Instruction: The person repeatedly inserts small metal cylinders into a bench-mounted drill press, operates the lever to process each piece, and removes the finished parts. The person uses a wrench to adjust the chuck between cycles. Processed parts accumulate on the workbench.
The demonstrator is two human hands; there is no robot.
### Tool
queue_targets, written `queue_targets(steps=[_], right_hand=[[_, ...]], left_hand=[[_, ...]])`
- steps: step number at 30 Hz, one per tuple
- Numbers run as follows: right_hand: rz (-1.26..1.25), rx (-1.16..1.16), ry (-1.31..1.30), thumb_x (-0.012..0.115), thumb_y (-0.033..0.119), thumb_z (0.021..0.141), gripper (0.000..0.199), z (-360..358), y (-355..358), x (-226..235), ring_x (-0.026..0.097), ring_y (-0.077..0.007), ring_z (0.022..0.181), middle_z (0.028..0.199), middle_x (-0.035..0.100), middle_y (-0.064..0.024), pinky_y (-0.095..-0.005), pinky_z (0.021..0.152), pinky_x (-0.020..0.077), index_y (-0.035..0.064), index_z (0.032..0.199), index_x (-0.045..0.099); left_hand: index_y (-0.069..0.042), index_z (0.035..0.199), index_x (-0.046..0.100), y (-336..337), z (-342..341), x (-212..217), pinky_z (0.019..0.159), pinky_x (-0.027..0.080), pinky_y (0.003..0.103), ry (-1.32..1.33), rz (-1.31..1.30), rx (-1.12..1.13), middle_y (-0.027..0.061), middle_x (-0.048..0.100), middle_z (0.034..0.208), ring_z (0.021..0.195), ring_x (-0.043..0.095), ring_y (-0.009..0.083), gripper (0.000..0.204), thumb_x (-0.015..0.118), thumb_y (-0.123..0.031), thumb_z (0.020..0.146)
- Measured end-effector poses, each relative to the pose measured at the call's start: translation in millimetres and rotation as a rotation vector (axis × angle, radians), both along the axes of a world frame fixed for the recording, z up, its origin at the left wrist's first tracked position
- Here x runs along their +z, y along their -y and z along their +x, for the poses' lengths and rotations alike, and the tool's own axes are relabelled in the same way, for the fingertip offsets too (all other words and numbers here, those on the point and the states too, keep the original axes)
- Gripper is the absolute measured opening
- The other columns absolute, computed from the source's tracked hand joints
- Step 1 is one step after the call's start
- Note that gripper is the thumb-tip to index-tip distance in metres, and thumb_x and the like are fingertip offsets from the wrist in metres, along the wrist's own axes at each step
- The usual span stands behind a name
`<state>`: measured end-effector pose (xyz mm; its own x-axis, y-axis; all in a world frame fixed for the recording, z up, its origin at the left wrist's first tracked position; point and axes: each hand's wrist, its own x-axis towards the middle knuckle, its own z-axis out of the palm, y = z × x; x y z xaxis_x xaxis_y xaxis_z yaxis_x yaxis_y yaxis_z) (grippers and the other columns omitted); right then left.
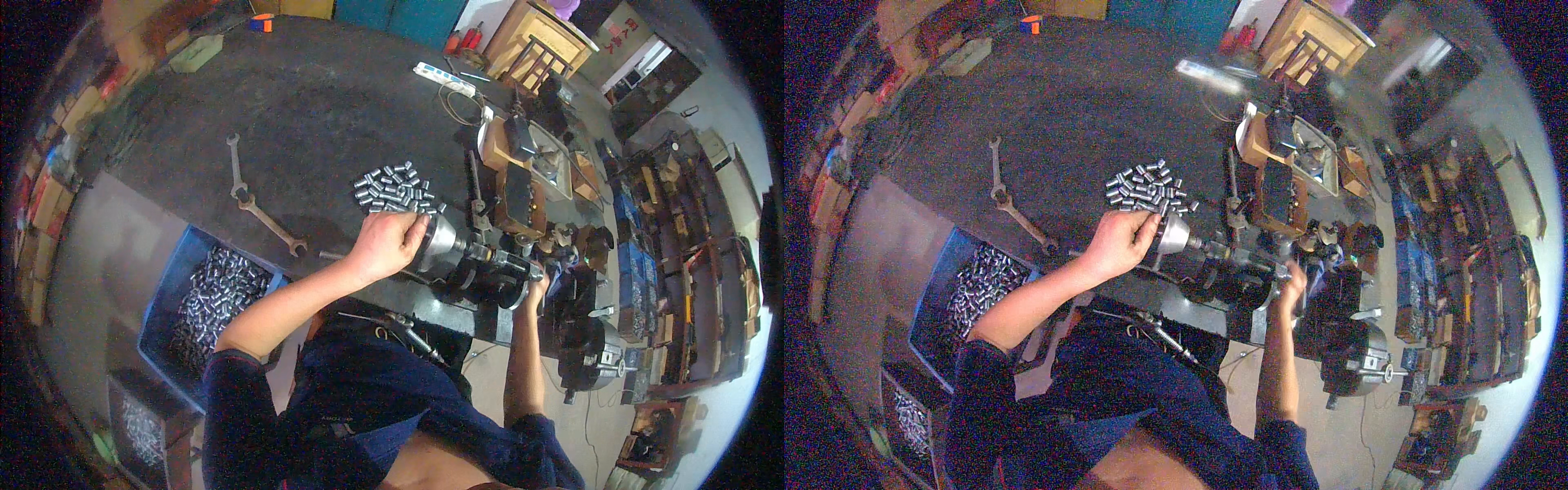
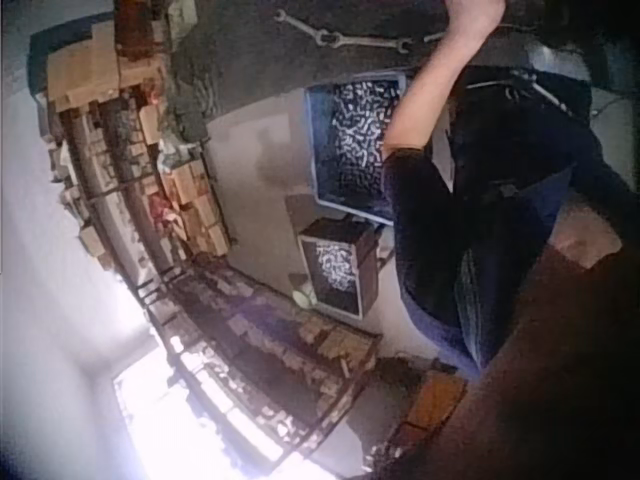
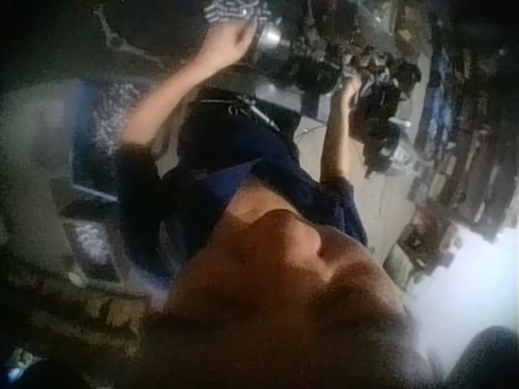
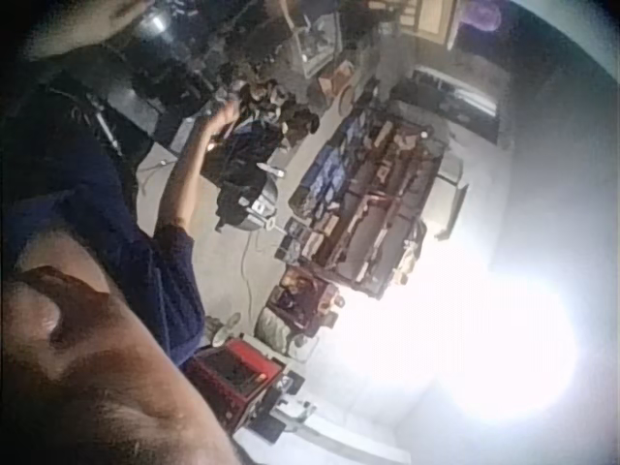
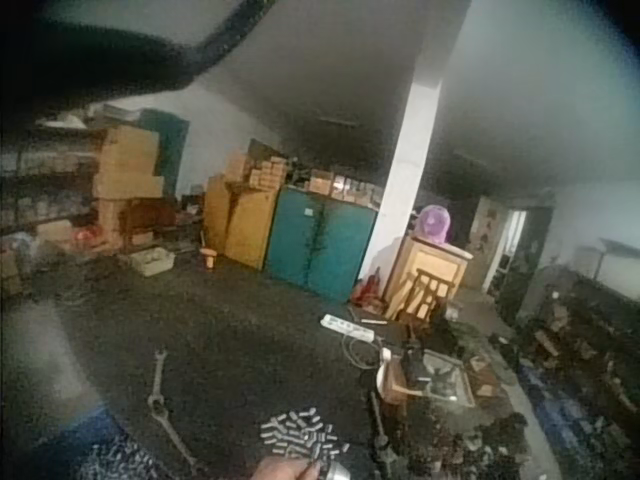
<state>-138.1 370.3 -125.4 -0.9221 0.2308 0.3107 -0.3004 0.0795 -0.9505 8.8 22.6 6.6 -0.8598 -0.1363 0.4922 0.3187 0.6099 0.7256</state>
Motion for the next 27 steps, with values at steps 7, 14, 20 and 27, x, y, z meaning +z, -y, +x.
queue_targets(steps=[7,14,20,27], right_hand=[[-0.360,0.291,0.111,0.049,0.026,0.079,0.022,116.8,1.4,95.1,0.027,-0.0068,0.041,0.053,0.034,0.0023,-0.0207,0.034,0.0194,0.0103,0.064,0.042],[-0.414,0.189,0.015,0.041,0.021,0.083,0.023,91.4,26.3,141.2,0.025,-0.0058,0.043,0.054,0.033,0.0016,-0.0199,0.037,0.0201,0.0084,0.064,0.039],[-0.442,0.141,0.121,0.049,0.026,0.079,0.024,117.4,13.3,90.0,0.027,-0.0058,0.044,0.054,0.032,0.0037,-0.0199,0.037,0.0206,0.0104,0.063,0.041],[0.089,-0.025,0.026,0.051,0.018,0.076,0.020,11.8,-1.1,12.2,0.049,-0.0127,0.060,0.072,0.056,-0.0035,-0.0241,0.055,0.0397,-0.0007,0.076,0.058]], left_hand=[[0.001,0.062,0.048,0.9,-6.5,-5.4,0.047,0.037,0.040,-0.179,-0.087,-0.064,0.0162,0.048,0.056,0.049,0.049,0.0336,0.023,0.050,-0.012,0.081],[0.001,0.060,0.045,1.2,-7.7,-5.8,0.044,0.034,0.038,-0.122,-0.055,-0.080,0.0159,0.044,0.053,0.046,0.046,0.0319,0.026,0.049,-0.013,0.082],[0.001,0.062,0.049,3.1,-4.6,-1.9,0.042,0.033,0.036,-0.023,0.023,-0.086,0.0154,0.043,0.049,0.041,0.044,0.0284,0.026,0.048,-0.015,0.083],[0.002,0.065,0.051,9.2,-7.6,0.5,0.042,0.032,0.034,0.105,0.051,-0.111,0.0142,0.044,0.049,0.040,0.040,0.0205,0.025,0.049,-0.016,0.083]])
